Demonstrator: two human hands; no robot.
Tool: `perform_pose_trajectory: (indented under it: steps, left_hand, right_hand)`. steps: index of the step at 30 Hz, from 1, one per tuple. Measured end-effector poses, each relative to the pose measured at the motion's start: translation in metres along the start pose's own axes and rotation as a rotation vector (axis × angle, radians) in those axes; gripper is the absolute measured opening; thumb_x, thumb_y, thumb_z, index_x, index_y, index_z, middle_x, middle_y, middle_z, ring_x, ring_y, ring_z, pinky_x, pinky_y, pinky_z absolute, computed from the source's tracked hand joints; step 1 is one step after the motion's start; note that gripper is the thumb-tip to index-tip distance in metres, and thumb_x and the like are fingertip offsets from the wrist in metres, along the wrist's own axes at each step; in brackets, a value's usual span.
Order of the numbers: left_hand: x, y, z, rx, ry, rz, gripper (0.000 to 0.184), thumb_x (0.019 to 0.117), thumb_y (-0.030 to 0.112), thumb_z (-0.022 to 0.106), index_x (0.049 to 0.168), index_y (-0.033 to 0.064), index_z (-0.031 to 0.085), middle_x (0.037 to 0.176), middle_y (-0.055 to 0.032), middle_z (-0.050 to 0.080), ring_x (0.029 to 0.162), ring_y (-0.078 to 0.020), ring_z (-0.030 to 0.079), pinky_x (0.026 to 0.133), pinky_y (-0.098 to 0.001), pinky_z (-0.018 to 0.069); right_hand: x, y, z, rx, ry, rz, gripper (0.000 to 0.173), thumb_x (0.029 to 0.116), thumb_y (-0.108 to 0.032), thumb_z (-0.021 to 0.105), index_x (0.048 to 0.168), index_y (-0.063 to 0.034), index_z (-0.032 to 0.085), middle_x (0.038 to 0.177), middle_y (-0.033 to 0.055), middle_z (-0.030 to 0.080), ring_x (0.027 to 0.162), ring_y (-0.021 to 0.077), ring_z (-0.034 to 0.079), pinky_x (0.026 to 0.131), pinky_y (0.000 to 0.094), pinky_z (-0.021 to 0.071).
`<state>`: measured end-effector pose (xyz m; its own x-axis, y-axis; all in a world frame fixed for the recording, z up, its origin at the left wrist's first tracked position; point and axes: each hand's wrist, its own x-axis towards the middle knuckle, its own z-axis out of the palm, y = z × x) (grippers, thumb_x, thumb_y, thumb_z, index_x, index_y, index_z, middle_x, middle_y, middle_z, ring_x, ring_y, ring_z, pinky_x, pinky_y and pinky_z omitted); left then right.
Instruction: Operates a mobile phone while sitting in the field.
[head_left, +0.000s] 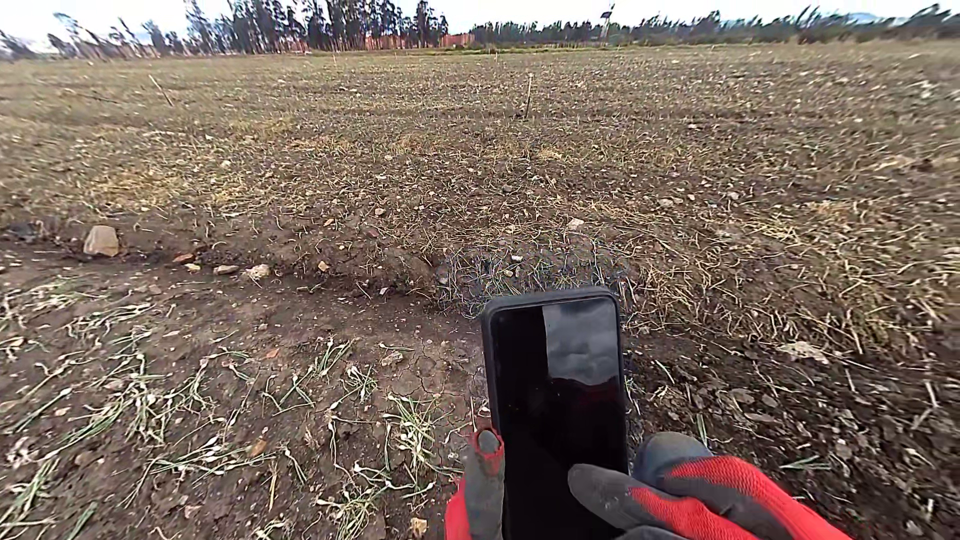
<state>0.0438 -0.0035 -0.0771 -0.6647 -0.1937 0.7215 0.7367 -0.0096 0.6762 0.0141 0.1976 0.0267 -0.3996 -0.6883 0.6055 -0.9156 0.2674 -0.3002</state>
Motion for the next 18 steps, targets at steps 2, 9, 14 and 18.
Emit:
perform_pose_trajectory:
  steps: [2, 9, 14, 18]
  left_hand:
    - [0.002, 0.001, 0.004, -0.010, -0.015, 0.005, 0.087, 0.0860, 0.025, 0.087, 0.159, 0.0272, 0.038, 0.150, 0.0051, 0.056, 0.133, -0.0086, 0.057, 0.114, -0.0345, 0.0493]
    - [-0.001, 0.002, 0.011, 0.082, -0.047, -0.036, 0.097, 0.0836, 0.032, 0.088, 0.161, 0.0367, 0.029, 0.156, 0.0148, 0.045, 0.138, 0.0026, 0.046, 0.118, -0.0249, 0.0395]
    - [-0.019, -0.007, 0.008, 0.093, -0.046, -0.125, 0.106, 0.0791, 0.034, 0.092, 0.163, 0.0239, 0.028, 0.157, 0.0033, 0.047, 0.140, -0.0077, 0.049, 0.119, -0.0342, 0.0434]
    - [-0.028, -0.016, 0.023, -0.010, -0.164, -0.269, 0.107, 0.0815, 0.035, 0.089, 0.162, 0.0059, 0.025, 0.162, -0.0081, 0.039, 0.145, -0.0066, 0.041, 0.123, -0.0321, 0.0365]
  right_hand:
    - [0.014, 0.009, -0.004, -0.054, 0.039, 0.002, 0.063, 0.0909, -0.068, 0.054, 0.121, -0.0140, 0.068, 0.124, 0.0159, 0.072, 0.112, 0.0312, 0.067, 0.095, 0.0440, 0.0509]
    - [0.026, 0.028, -0.023, 0.119, 0.396, 0.089, 0.040, 0.1016, -0.052, 0.052, 0.111, -0.0152, 0.066, 0.114, 0.0015, 0.073, 0.109, 0.0134, 0.069, 0.093, 0.0341, 0.0580]
    - [-0.026, 0.061, 0.029, 0.746, 0.407, 0.443, 0.059, 0.1027, -0.056, 0.050, 0.142, -0.0119, 0.054, 0.130, 0.0058, 0.069, 0.110, 0.0184, 0.069, 0.089, 0.0347, 0.0592]
    - [-0.062, 0.068, 0.077, 1.421, 0.422, 0.331, 0.049, 0.1068, -0.044, 0.044, 0.139, -0.0108, 0.061, 0.130, 0.0020, 0.068, 0.120, 0.0109, 0.063, 0.104, 0.0332, 0.0510]
